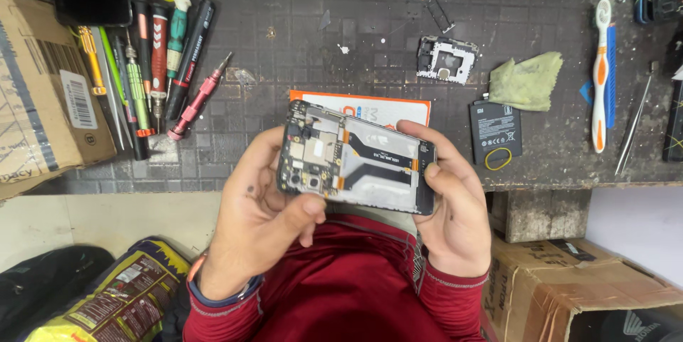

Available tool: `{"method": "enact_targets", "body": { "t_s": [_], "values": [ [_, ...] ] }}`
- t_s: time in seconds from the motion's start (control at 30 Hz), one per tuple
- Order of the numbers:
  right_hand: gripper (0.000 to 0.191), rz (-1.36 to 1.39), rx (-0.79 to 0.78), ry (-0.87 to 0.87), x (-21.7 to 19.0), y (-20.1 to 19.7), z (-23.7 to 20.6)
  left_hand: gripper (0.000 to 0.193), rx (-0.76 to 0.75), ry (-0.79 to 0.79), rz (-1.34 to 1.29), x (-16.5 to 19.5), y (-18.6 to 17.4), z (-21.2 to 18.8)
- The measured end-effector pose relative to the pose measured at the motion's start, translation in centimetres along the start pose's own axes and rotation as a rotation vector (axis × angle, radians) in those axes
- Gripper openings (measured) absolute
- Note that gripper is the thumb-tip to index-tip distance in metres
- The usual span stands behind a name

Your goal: The person uses tweezers to place a small black component onto the smartphone motherboard, then uses a screwdriver to secure screws around the battery area. The person handles the battery and internal components while working at a cluttered bench.

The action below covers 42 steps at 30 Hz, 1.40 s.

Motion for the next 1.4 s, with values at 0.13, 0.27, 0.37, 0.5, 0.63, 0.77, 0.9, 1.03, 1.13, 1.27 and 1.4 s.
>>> {"method": "enact_targets", "body": {
  "t_s": [0.13, 0.27, 0.37, 0.5, 0.63, 0.77, 0.9, 1.03, 1.13, 1.27, 1.4],
  "values": [
    [0.054, 0.004, 0.012, 0.018, 0.4, -0.7, -0.3, 0.062, -0.020, 0.031, 0.024, 0.7, 1.2, -0.8],
    [0.053, 0.023, -0.020, 0.047, 0.6, -1.1, -0.6, 0.061, -0.015, 0.013, 0.051, 1.1, 1.8, -1.1],
    [0.056, 0.015, -0.036, 0.076, 0.9, -1.3, -0.8, 0.059, -0.006, 0.020, 0.111, 1.6, 2.0, -1.6],
    [0.053, -0.021, -0.079, 0.056, 1.0, -0.5, -0.8, 0.061, -0.034, 0.049, 0.078, 1.8, 2.1, -1.9],
    [0.053, -0.033, -0.076, 0.053, 0.9, 0.4, -0.7, 0.058, -0.024, 0.060, 0.036, 1.7, 1.9, -1.9],
    [0.054, -0.170, -0.016, -0.055, 0.0, 0.2, -0.5, 0.050, 0.126, 0.003, 0.064, 1.0, 0.6, -0.9],
    [0.048, -0.421, 0.054, -0.215, -1.0, -1.0, 0.2, 0.036, 0.313, -0.098, 0.483, 1.1, -1.6, 0.5],
    [0.043, -0.709, 0.054, -0.290, -1.3, -1.3, 0.4, 0.033, 0.396, -0.287, 0.653, 0.0, -3.1, 0.8],
    [0.045, -0.929, 0.038, -0.350, -1.8, -0.4, 0.1, 0.038, 0.408, -0.233, 0.737, 0.5, -2.5, 0.7],
    [0.051, -1.070, 0.041, -0.391, -2.8, 1.0, 0.2, 0.053, 0.446, -0.161, 0.831, 1.4, -1.7, 0.7],
    [0.050, -1.215, 0.003, -0.466, -4.0, 2.6, 1.1, 0.072, 0.414, -0.048, 0.870, 2.7, -0.5, 0.7]
  ]
}}
Point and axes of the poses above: each hand's wrist, its own z-axis towards the middle knuckle, its own y-axis out of the palm, x = y × z, the point moved 10 cm from there along z, towards the middle knuckle, and after that the axes turned 13 degrees about -y, right-handed, at the moved point
